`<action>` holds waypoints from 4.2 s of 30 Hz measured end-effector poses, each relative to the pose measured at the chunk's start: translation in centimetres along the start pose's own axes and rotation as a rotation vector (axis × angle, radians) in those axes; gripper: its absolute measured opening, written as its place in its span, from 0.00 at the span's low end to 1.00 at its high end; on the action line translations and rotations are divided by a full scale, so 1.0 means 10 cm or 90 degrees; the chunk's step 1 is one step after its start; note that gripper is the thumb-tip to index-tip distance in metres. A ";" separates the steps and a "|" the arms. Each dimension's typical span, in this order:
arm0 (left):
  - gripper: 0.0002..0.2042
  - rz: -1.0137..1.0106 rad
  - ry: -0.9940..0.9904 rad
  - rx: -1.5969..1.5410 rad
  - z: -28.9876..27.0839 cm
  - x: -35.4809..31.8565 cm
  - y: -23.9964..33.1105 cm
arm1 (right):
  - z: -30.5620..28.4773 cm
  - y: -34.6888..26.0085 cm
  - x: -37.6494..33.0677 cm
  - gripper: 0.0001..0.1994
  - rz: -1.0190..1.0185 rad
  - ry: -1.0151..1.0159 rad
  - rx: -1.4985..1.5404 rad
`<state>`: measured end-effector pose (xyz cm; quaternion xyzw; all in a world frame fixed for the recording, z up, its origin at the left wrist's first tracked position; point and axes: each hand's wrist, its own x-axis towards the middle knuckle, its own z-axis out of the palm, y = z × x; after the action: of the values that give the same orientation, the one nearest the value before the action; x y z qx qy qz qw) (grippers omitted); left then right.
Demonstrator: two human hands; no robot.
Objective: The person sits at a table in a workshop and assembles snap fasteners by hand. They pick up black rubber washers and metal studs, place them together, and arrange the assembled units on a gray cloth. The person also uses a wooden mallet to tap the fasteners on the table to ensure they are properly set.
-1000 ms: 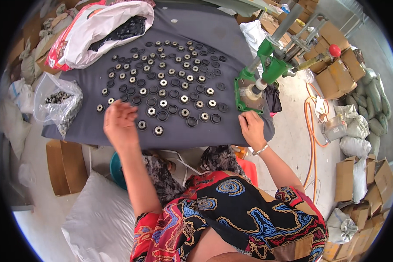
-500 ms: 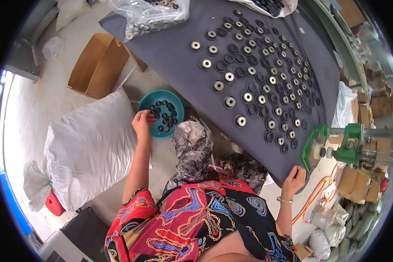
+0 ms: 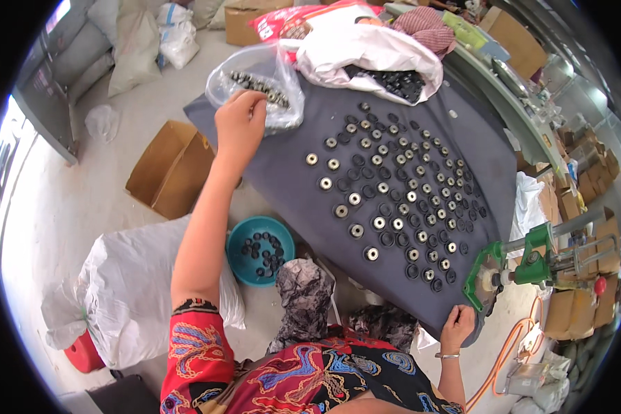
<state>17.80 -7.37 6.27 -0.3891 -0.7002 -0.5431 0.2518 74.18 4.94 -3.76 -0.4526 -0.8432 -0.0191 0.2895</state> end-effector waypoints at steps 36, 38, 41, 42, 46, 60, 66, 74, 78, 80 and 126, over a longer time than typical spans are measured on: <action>0.18 -0.005 -0.639 0.431 1.04 0.60 -1.33 | -0.04 -0.04 0.06 0.05 -0.023 0.084 0.004; 0.21 -0.070 -0.580 0.392 1.03 0.59 -1.37 | -0.03 -0.04 0.06 0.05 -0.023 0.082 0.003; 0.19 -0.061 -0.470 0.349 1.04 0.51 -1.27 | -0.03 -0.03 0.06 0.05 -0.020 0.084 0.003; 0.19 -0.067 -0.469 0.345 1.02 0.52 -1.22 | -0.03 -0.02 0.05 0.05 -0.021 0.085 -0.001; 0.16 -0.140 -0.434 0.328 1.02 0.55 -1.05 | -0.03 -0.02 0.04 0.05 -0.019 0.091 -0.016; 0.07 -0.803 0.115 -0.741 0.72 0.81 -1.36 | 0.00 -0.02 0.05 0.05 -0.030 0.086 -0.007; 0.09 -0.819 0.243 -0.917 0.65 0.80 -1.19 | -0.01 -0.04 0.05 0.05 -0.019 0.076 -0.007; 0.09 -0.752 0.184 -1.046 0.40 0.46 -0.55 | -0.05 -0.05 0.05 0.04 -0.017 0.082 0.008; 0.09 -0.697 0.069 -1.149 0.21 -0.03 0.09 | -0.06 -0.07 0.04 0.03 -0.021 0.094 0.035; 0.08 -0.708 0.025 -1.199 0.22 -0.26 0.47 | -0.07 -0.07 0.04 0.03 -0.028 0.105 0.049; 0.10 -1.088 -0.423 -1.231 1.31 -1.78 2.34 | -0.24 -0.92 1.10 0.09 0.444 -0.440 0.944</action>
<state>47.97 2.86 2.00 0.0354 -0.0857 -0.6844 -0.7232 63.58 7.11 5.92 -0.3603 -0.4928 0.7589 0.2267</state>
